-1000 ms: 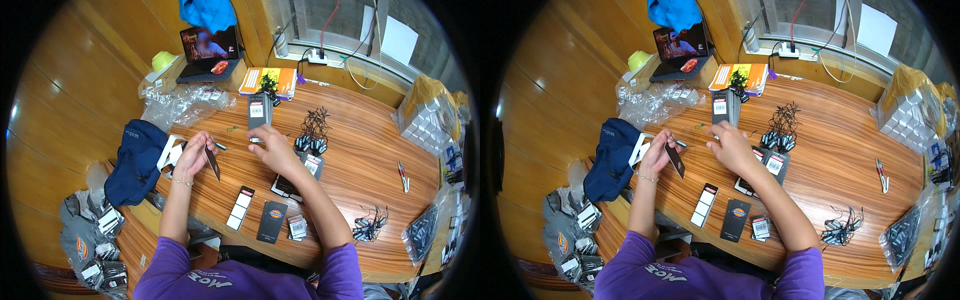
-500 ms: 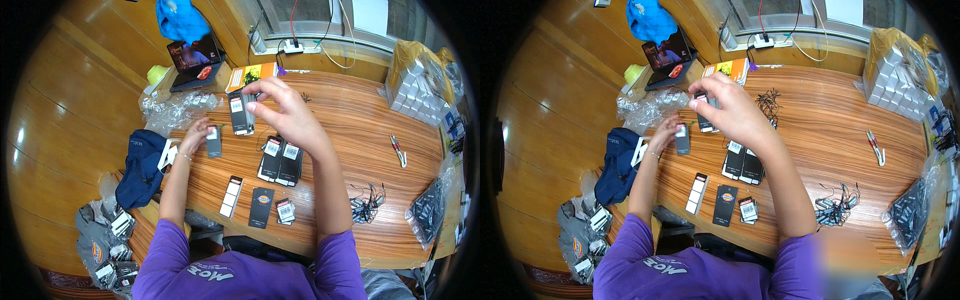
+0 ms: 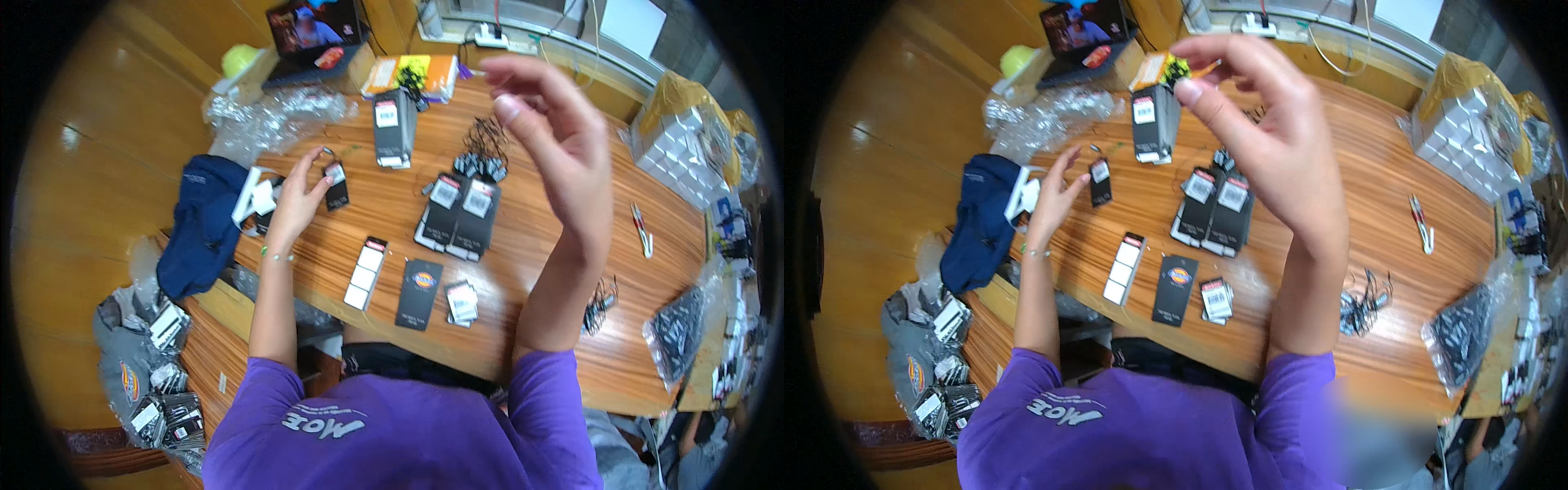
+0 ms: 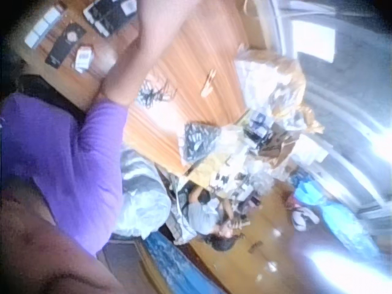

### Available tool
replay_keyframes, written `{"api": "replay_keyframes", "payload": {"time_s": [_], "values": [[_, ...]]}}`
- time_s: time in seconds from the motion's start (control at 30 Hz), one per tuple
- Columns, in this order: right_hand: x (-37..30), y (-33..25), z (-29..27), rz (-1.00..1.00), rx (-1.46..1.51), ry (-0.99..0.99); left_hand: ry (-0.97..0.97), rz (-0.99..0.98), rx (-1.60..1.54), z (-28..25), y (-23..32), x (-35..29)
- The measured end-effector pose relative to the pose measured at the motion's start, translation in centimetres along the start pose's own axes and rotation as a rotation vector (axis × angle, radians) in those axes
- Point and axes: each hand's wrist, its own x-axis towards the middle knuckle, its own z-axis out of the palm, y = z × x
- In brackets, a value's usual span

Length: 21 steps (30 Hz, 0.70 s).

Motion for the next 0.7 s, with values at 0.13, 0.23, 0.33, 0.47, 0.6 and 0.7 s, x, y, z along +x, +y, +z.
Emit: {"api": "replay_keyframes", "payload": {"time_s": [0.13,0.23,0.33,0.47,0.6,0.7], "values": [[-1.2,-2.9,-1.1,0.064,-0.058,0.024,-0.26,0.064,-0.177,0.5,5.1,-5.4],[-2.8,-2.7,-0.8,0.252,-0.239,-0.174,-0.415,0.073,-0.33,2.5,6.7,-8.2],[-7.8,-1.7,0.2,0.573,-0.207,-0.479,-0.483,0.36,-0.058,4.5,7.6,-9.3],[-15.7,0.2,2.1,0.753,-0.328,-0.546,-0.466,0.345,0.081,6.0,7.7,-9.2],[-18.4,0.3,3.4,0.697,-0.494,-0.48,-0.458,0.375,0.142,6.7,7.1,-9.6],[-19.3,0.6,3.5,0.652,-0.557,-0.538,-0.462,0.377,0.13,6.6,7.1,-9.8]]}}
